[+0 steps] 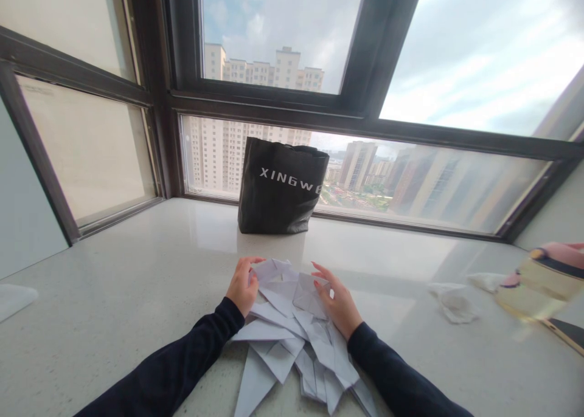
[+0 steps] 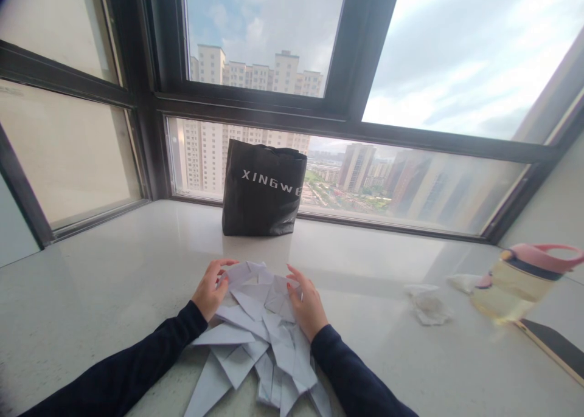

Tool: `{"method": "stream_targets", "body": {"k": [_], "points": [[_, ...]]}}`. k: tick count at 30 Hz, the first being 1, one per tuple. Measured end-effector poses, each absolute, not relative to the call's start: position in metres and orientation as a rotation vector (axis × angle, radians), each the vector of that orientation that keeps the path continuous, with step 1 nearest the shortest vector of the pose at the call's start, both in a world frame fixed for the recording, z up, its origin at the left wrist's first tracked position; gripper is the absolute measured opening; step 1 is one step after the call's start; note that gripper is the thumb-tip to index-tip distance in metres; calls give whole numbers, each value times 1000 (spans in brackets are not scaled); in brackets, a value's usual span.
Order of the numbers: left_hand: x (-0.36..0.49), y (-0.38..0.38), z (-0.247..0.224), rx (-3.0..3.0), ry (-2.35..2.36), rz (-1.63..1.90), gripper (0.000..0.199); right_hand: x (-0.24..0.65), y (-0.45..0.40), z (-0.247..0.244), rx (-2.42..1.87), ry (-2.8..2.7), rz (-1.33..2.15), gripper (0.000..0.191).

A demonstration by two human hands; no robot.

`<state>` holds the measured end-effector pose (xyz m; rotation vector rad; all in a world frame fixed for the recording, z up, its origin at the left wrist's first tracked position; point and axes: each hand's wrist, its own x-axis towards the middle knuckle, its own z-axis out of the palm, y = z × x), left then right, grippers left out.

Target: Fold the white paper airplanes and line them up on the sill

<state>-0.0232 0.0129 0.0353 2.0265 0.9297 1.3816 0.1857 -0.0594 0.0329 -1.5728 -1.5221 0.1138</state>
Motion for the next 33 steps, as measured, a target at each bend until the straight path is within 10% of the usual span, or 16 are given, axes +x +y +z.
{"method": "stream_targets", "body": {"k": [33], "points": [[-23, 10, 37, 2000, 933, 1333, 37, 190, -56, 26, -1589, -1505, 13, 32]]}}
